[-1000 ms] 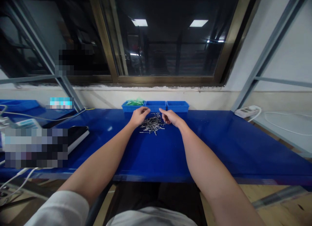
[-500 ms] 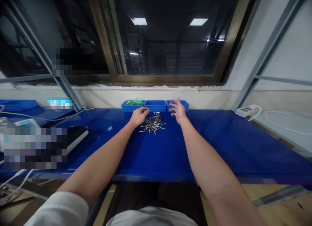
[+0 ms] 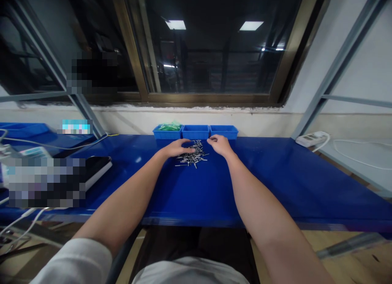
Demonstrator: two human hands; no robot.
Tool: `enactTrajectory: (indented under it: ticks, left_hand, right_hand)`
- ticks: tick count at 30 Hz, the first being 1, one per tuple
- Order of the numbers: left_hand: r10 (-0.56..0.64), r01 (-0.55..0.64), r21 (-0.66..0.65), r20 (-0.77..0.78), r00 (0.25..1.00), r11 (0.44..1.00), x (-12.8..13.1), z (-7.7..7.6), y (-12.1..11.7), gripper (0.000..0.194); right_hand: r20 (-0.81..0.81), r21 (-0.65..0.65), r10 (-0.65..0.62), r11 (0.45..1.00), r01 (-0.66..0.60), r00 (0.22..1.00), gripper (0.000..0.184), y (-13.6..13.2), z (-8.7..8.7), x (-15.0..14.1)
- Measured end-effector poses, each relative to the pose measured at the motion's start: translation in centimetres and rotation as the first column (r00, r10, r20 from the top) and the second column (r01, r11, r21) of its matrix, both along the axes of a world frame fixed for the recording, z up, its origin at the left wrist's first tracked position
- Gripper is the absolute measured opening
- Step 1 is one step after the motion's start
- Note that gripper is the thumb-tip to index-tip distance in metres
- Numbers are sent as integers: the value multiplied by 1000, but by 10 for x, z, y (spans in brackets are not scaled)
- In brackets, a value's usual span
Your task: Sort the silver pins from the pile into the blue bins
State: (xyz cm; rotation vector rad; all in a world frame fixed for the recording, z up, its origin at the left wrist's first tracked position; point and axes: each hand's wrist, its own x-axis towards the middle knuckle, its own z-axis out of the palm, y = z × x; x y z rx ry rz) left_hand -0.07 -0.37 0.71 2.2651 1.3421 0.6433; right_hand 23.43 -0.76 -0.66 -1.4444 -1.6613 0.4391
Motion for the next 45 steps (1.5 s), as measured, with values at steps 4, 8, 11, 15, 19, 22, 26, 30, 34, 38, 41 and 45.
enactTrajectory:
  ticks: [4, 8, 11, 15, 19, 22, 26, 30, 34, 38, 41, 45]
  left_hand:
    - [-113, 49, -189, -344, 932, 981, -7, 13, -6, 107]
    - [-155, 28, -241, -526, 836, 970, -9, 18, -10, 121]
    - [-140, 23, -221, -528, 837, 975, -9, 14, -11, 122]
    - [-106, 44, -148, -445, 889, 988, -8, 4, -8, 118]
    - [-104, 89, -60, -340, 935, 994, -9, -3, -2, 113]
    - [-121, 130, 22, -237, 964, 991, -8, -1, -2, 101]
    - [-180, 193, 190, -81, 980, 963, 4, 7, -11, 69]
    - [-207, 216, 307, -63, 976, 927, 17, 11, -19, 31]
    - [-161, 171, 378, -57, 985, 910, 20, 11, -20, 25]
    - [-149, 152, 352, -36, 988, 924, 18, 12, -21, 30]
    - [-188, 178, 281, 8, 982, 943, 17, 13, -23, 33]
    - [-167, 143, 211, 102, 981, 967, 14, 12, -21, 46]
  right_hand:
    - [202, -119, 197, 977, -176, 959, 13, -10, 7, -11]
    - [255, -293, 324, 924, -247, 911, 18, -15, 15, -10]
    - [298, -376, 368, 893, -246, 881, 18, -15, 17, -8]
    - [338, -389, 396, 885, -257, 853, 14, -11, 13, -6]
    - [337, -360, 402, 891, -278, 851, 15, -8, 9, -4]
    - [302, -275, 375, 915, -296, 877, 17, -10, 10, -6]
    - [189, -169, 343, 935, -313, 920, 20, -14, 12, -15]
    - [40, -82, 391, 918, -387, 919, 20, -14, 13, -28]
    - [-171, -22, 401, 912, -410, 900, 24, -15, 11, -35]
    - [-361, -34, 404, 895, -445, 840, 30, -20, 13, -38]
    - [-426, -35, 384, 898, -440, 819, 34, -22, 15, -38]
    - [-431, -145, 316, 900, -410, 846, 47, -20, 16, -32]
